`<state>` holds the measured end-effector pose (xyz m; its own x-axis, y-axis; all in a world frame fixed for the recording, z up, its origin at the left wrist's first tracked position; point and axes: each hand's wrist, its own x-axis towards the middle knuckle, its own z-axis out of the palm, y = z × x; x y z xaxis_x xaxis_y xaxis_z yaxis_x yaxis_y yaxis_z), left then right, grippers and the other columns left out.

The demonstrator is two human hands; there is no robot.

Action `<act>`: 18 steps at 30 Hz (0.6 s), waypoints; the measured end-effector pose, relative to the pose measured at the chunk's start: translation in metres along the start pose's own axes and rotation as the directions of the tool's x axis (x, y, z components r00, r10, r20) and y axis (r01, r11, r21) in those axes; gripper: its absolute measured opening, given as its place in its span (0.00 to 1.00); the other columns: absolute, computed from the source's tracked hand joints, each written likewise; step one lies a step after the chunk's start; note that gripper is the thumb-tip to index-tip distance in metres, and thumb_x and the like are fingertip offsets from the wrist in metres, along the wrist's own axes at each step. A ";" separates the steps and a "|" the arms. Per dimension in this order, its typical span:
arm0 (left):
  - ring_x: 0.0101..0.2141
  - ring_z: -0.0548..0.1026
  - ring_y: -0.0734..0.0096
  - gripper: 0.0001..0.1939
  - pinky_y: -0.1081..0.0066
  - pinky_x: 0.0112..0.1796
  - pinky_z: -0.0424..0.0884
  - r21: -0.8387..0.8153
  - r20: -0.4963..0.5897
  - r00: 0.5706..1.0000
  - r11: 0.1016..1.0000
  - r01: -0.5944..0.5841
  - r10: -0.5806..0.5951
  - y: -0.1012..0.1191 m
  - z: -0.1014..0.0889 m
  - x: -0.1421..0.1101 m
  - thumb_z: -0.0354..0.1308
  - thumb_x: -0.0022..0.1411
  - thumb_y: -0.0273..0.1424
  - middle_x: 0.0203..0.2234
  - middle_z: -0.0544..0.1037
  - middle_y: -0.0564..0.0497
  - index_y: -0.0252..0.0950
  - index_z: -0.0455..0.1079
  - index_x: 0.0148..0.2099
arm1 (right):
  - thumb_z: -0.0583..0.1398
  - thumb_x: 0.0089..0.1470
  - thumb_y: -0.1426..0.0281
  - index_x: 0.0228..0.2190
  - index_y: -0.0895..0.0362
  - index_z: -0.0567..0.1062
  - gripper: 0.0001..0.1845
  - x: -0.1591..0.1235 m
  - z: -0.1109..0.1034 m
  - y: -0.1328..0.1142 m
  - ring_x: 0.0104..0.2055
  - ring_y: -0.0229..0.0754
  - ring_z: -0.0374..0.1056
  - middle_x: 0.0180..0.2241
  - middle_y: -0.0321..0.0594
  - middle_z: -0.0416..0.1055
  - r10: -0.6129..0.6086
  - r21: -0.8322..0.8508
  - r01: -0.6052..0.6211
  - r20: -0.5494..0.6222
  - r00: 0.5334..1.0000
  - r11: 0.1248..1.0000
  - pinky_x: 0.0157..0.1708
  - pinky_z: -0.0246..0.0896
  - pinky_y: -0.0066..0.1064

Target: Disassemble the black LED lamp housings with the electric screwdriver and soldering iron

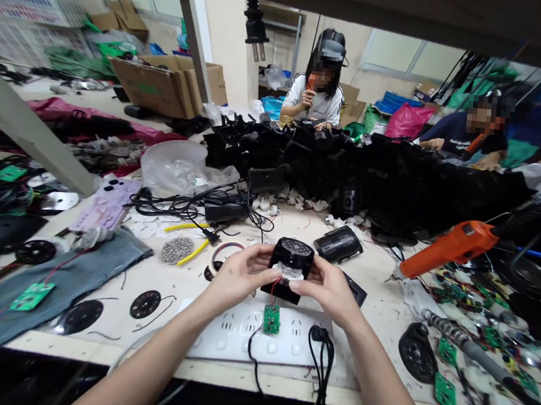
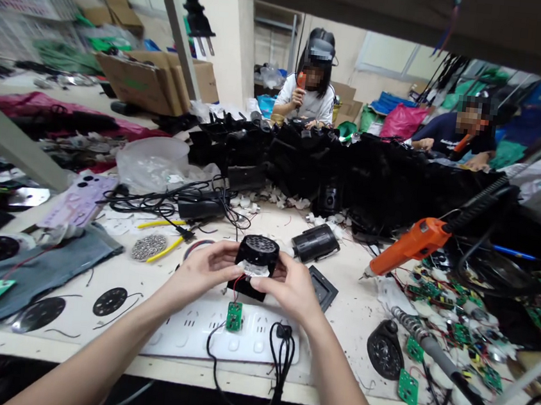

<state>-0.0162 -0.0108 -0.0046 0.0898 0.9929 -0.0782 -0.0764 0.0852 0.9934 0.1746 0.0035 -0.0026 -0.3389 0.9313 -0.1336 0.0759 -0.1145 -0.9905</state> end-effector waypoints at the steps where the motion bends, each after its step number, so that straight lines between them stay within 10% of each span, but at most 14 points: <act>1: 0.43 0.77 0.59 0.21 0.62 0.48 0.71 -0.019 0.013 1.000 1.000 0.001 0.000 0.002 0.000 -0.002 0.70 0.46 0.33 0.41 0.80 0.45 0.35 0.73 0.44 | 0.67 0.38 0.70 0.39 0.58 0.74 0.21 -0.001 0.000 -0.004 0.42 0.47 0.75 0.39 0.41 0.78 0.008 0.040 -0.009 0.016 1.000 0.999 0.42 0.69 0.37; 6: 0.49 0.74 0.58 0.25 0.68 0.46 0.70 -0.289 0.134 0.980 0.940 0.181 -0.148 0.000 0.008 -0.013 0.67 0.52 0.43 0.45 0.80 0.48 0.40 0.73 0.50 | 0.66 0.41 0.65 0.35 0.58 0.76 0.16 -0.003 0.008 -0.012 0.38 0.45 0.73 0.35 0.40 0.77 -0.011 0.081 0.008 0.039 0.999 0.997 0.41 0.69 0.36; 13: 0.38 0.79 0.58 0.23 0.69 0.31 0.74 -0.532 0.100 0.899 0.741 0.410 -0.426 -0.004 0.015 -0.028 0.65 0.54 0.41 0.39 0.81 0.46 0.37 0.73 0.50 | 0.62 0.50 0.61 0.40 0.57 0.78 0.17 -0.029 -0.011 -0.002 0.37 0.43 0.71 0.37 0.43 0.73 -0.164 -0.282 0.102 -0.205 0.965 0.954 0.39 0.68 0.35; 18: 0.34 0.80 0.56 0.19 0.60 0.35 0.77 -0.620 0.090 0.854 0.643 0.451 -0.513 0.002 0.012 -0.042 0.58 0.60 0.38 0.36 0.82 0.44 0.34 0.72 0.51 | 0.61 0.46 0.70 0.38 0.56 0.76 0.14 -0.077 -0.033 0.032 0.30 0.38 0.66 0.31 0.37 0.70 -0.080 -0.405 -0.072 -0.347 0.934 0.912 0.31 0.64 0.31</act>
<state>-0.0079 -0.0536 0.0015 0.2047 0.7968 -0.5685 -0.6241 0.5537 0.5513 0.2344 -0.0607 -0.0226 0.0029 0.9994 -0.0345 0.4733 -0.0318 -0.8803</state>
